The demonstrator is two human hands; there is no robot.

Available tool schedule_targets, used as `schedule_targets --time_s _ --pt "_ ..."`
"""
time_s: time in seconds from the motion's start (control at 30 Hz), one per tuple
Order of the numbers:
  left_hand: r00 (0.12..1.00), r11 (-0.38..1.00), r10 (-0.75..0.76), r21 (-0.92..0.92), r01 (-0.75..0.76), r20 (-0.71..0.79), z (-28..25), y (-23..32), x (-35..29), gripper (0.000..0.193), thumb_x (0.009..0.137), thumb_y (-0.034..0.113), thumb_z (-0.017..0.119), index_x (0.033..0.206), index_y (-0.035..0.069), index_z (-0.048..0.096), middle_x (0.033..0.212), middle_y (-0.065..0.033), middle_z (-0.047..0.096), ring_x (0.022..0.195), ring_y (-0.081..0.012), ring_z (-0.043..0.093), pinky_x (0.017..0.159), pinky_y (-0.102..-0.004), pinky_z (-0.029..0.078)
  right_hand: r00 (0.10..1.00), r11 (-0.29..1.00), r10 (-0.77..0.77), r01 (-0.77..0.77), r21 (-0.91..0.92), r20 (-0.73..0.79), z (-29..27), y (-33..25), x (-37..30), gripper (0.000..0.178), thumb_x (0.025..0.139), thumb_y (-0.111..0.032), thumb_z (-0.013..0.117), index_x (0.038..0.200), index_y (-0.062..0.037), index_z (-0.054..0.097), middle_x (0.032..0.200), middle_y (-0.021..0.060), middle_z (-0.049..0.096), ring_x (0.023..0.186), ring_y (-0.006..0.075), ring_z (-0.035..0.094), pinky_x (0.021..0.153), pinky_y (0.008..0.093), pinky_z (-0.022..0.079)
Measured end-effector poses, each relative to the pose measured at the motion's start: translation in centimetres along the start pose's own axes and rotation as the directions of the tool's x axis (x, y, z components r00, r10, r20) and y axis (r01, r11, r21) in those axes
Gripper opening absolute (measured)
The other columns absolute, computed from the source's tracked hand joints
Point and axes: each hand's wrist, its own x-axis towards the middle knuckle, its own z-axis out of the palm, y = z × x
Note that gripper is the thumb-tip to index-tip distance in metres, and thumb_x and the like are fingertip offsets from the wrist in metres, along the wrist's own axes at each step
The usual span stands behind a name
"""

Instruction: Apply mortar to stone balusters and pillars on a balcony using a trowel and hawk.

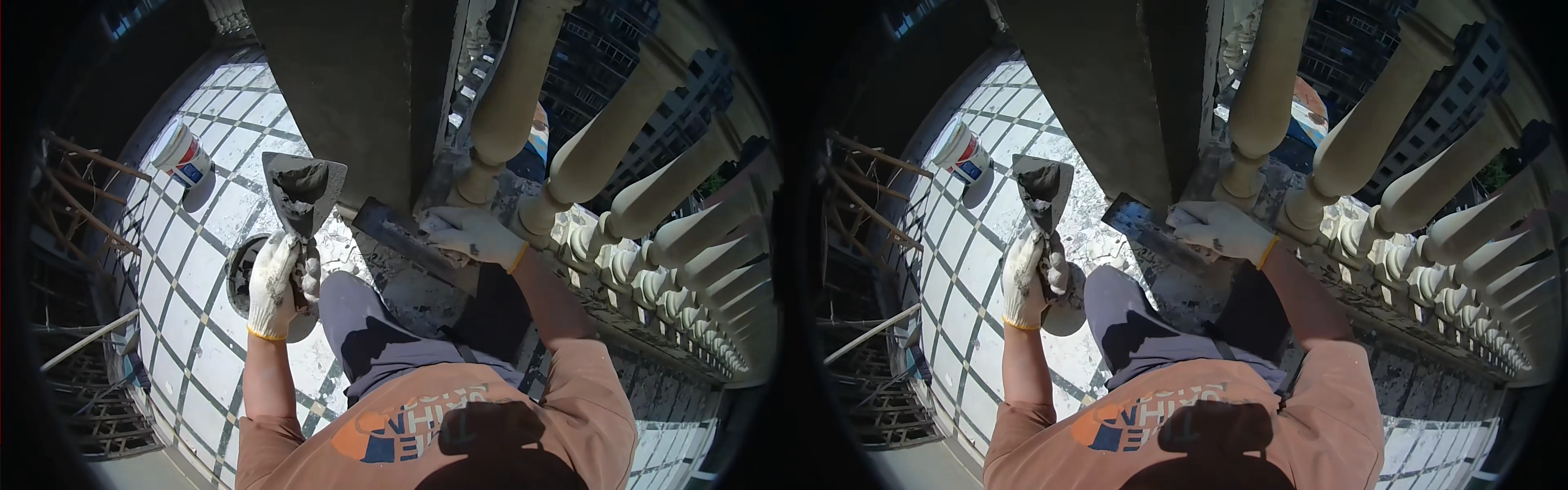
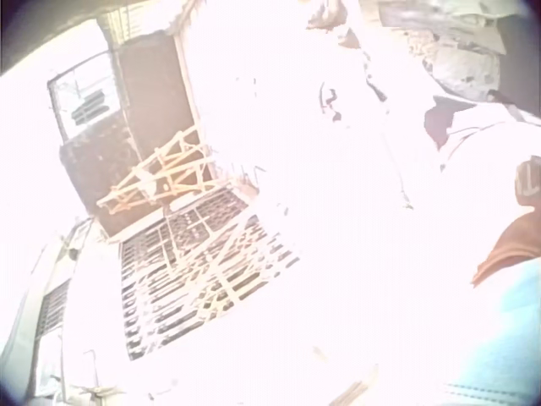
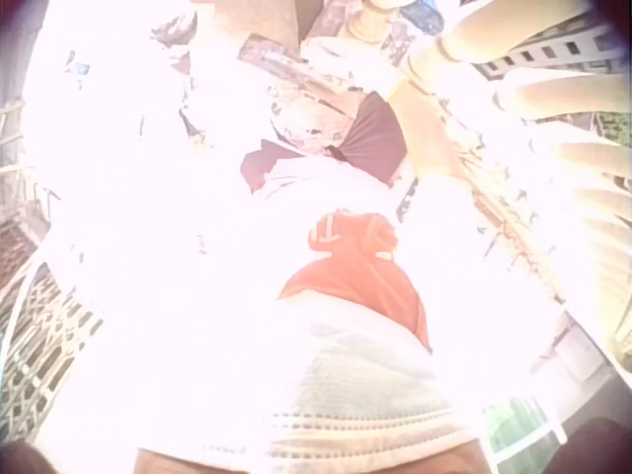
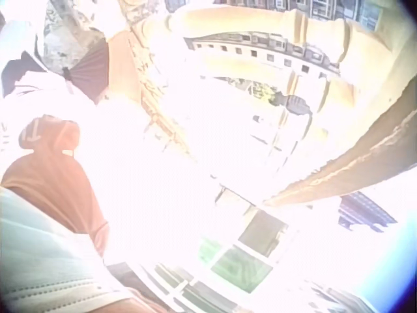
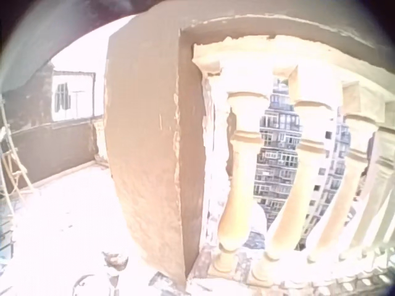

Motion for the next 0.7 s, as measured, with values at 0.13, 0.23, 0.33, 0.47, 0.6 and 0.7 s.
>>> schedule_targets --time_s 0.13,0.23,0.33,0.47,0.6,0.7 --pt "0.999 0.997 0.022 -0.07 -0.025 -0.041 1.1 -2.2 0.4 0.025 0.104 0.023 0.058 0.117 0.001 0.06 0.089 -0.0103 0.065 0.068 -0.0138 0.061 0.056 -0.0218 0.046 0.992 0.981 0.013 -0.037 0.188 0.126 2.9 1.6 1.3 0.046 0.094 -0.012 0.057 0.139 -0.0055 0.059 0.097 0.0047 0.067 0.08 0.0135 0.059 0.063 0.0211 0.045" --pt "0.994 0.997 0.038 0.065 -0.031 -0.103 2.0 -5.2 1.3 0.025 0.104 0.022 0.057 0.116 0.0 0.06 0.093 -0.0105 0.066 0.073 -0.0165 0.063 0.062 -0.024 0.048 0.971 0.946 0.005 -0.082 0.313 0.237 5.3 2.3 2.8 0.047 0.093 -0.019 0.062 0.139 -0.0077 0.062 0.112 0.0055 0.071 0.088 0.0155 0.063 0.07 0.0222 0.048" --pt "0.965 0.864 0.117 0.504 0.019 -0.235 2.3 -8.8 2.1 0.025 0.104 0.021 0.057 0.116 -0.001 0.061 0.099 -0.0109 0.067 0.082 -0.0214 0.065 0.071 -0.0291 0.05 0.964 0.968 -0.15 0.099 0.229 0.219 7.2 1.6 3.4 0.041 0.093 -0.025 0.066 0.129 -0.007 0.067 0.111 0.0074 0.072 0.088 0.0162 0.063 0.074 0.0245 0.049" --pt "0.86 0.208 0.492 0.941 -0.267 0.135 2.5 -12.2 2.4 0.023 0.104 0.018 0.055 0.117 0.0 0.06 0.1 -0.0115 0.066 0.083 -0.0211 0.063 0.071 -0.0321 0.051 0.978 0.981 -0.188 0.191 -0.027 0.086 10.3 2.1 4.0 0.039 0.091 -0.031 0.067 0.117 -0.0019 0.068 0.097 0.009 0.072 0.077 0.0188 0.061 0.071 0.0307 0.049" --pt "0.836 0.224 0.518 0.915 -0.335 0.18 1.6 -14.4 3.2 0.024 0.099 0.011 0.057 0.121 0.001 0.061 0.102 -0.0134 0.066 0.088 -0.0231 0.063 0.073 -0.0355 0.052 0.993 0.993 -0.104 0.107 -0.053 0.048 11.9 3.4 4.1 0.038 0.09 -0.033 0.069 0.113 -0.0019 0.069 0.095 0.0093 0.071 0.078 0.0193 0.062 0.073 0.0325 0.05" --pt "0.889 0.504 0.457 0.813 -0.292 0.035 0.9 -14.4 2.8 0.03 0.093 0.006 0.06 0.123 0.003 0.062 0.105 -0.0151 0.067 0.092 -0.0253 0.064 0.075 -0.0379 0.052 0.996 1.0 -0.002 0.001 0.02 0.089 12.7 3.3 4.0 0.036 0.091 -0.032 0.07 0.113 -0.0035 0.069 0.097 0.0091 0.071 0.082 0.0188 0.062 0.075 0.0323 0.05"
